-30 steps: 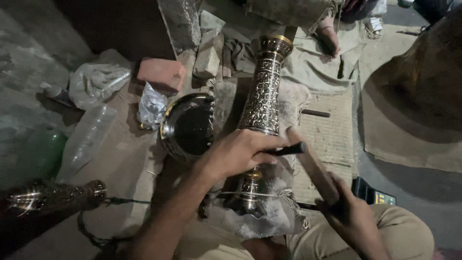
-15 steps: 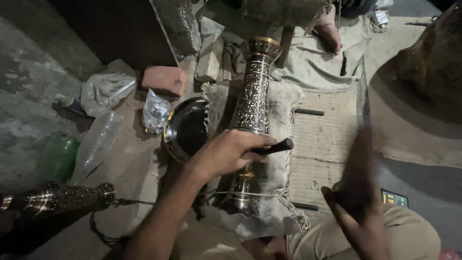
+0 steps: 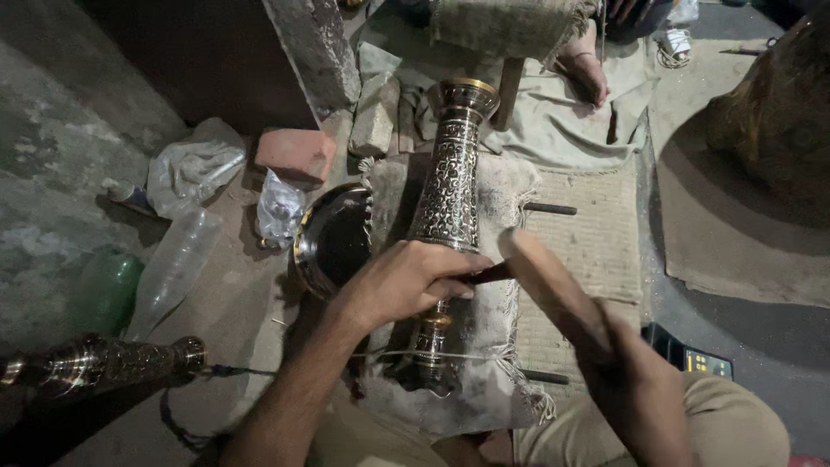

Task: The person uses a hammer and chisel to engrave a decorative pattern onto a metal vase. They repeatedly strike the chisel against the vase's surface to create intricate designs.

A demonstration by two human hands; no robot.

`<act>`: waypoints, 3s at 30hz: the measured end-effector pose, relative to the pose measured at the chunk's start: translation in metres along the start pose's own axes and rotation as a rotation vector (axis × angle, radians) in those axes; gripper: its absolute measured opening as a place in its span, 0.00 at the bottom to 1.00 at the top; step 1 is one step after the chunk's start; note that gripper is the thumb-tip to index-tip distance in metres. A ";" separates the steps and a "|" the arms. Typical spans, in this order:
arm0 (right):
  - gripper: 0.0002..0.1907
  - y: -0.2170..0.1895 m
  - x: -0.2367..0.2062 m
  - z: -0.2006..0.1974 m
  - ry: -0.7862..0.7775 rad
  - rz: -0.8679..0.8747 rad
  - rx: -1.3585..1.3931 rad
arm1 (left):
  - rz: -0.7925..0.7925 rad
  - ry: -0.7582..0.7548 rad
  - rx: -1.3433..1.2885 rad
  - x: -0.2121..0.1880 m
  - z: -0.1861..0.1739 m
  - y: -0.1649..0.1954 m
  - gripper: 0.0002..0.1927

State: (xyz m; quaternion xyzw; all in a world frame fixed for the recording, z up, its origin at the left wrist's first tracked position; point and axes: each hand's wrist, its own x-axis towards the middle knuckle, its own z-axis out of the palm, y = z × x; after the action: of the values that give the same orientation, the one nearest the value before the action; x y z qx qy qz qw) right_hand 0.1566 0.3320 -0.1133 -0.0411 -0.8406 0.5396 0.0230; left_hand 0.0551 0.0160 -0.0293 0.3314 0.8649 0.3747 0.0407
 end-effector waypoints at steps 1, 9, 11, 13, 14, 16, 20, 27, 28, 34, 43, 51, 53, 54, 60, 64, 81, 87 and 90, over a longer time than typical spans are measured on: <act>0.38 0.000 0.000 0.000 0.021 -0.118 -0.091 | 0.032 0.009 0.020 0.000 -0.001 0.000 0.22; 0.35 0.013 -0.008 0.002 0.129 -0.192 -0.136 | -0.086 -0.066 -0.008 0.000 -0.002 -0.001 0.23; 0.35 0.015 -0.009 0.003 0.174 0.017 0.361 | -0.131 -0.093 -0.010 -0.001 0.000 -0.002 0.24; 0.31 0.014 -0.008 0.002 0.189 -0.257 -0.165 | -0.088 -0.068 -0.018 -0.001 0.000 -0.004 0.24; 0.29 0.013 -0.008 0.000 0.194 -0.392 -0.426 | -0.098 -0.077 -0.041 -0.001 0.000 -0.004 0.24; 0.24 0.010 -0.007 -0.003 0.142 -0.022 -0.116 | -0.112 -0.095 -0.087 -0.001 -0.001 -0.005 0.25; 0.33 0.011 -0.007 -0.006 0.125 -0.255 -0.459 | -0.108 -0.080 -0.063 -0.001 -0.003 -0.002 0.23; 0.32 0.038 -0.016 -0.002 0.111 -0.190 -0.035 | -0.094 -0.065 -0.074 -0.004 -0.009 -0.002 0.22; 0.32 0.041 -0.015 -0.005 0.123 -0.052 0.122 | -0.135 -0.083 -0.073 -0.005 -0.008 -0.004 0.21; 0.26 0.048 -0.003 -0.020 0.240 0.601 0.777 | -0.061 -0.080 -0.100 -0.006 0.000 -0.016 0.22; 0.25 0.043 -0.014 0.000 0.151 0.418 0.609 | -0.008 -0.147 -0.189 -0.005 -0.013 -0.012 0.21; 0.25 0.037 -0.018 0.000 0.137 0.379 0.536 | -0.010 -0.269 -0.170 -0.001 -0.028 -0.004 0.23; 0.25 0.032 -0.019 0.004 0.118 0.343 0.477 | -0.005 -0.185 -0.157 -0.008 -0.027 -0.006 0.22; 0.25 0.029 -0.021 0.007 0.071 0.261 0.391 | -0.002 -0.087 -0.188 -0.016 -0.026 -0.008 0.22; 0.25 0.016 -0.044 0.077 -0.253 -0.658 -0.297 | -0.212 0.706 -0.762 -0.097 0.051 0.001 0.17; 0.25 0.012 -0.053 0.108 -0.249 -0.883 -0.426 | 0.005 1.246 -0.990 -0.089 0.116 -0.010 0.21; 0.49 -0.029 0.010 0.030 -0.154 0.030 -0.430 | -0.007 0.148 -0.273 -0.027 0.013 -0.040 0.20; 0.44 -0.037 0.029 0.001 -0.130 0.093 -0.712 | 0.009 0.054 -0.216 -0.017 -0.005 -0.029 0.25; 0.42 -0.029 0.020 -0.008 -0.040 -0.055 -0.065 | -0.065 0.009 -0.214 -0.014 -0.006 -0.027 0.25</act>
State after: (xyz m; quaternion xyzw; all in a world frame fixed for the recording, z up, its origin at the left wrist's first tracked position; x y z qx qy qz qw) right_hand 0.1361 0.3292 -0.0841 -0.0080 -0.8589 0.5117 0.0195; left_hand 0.0493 -0.0095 -0.0456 0.2955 0.8304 0.4647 0.0842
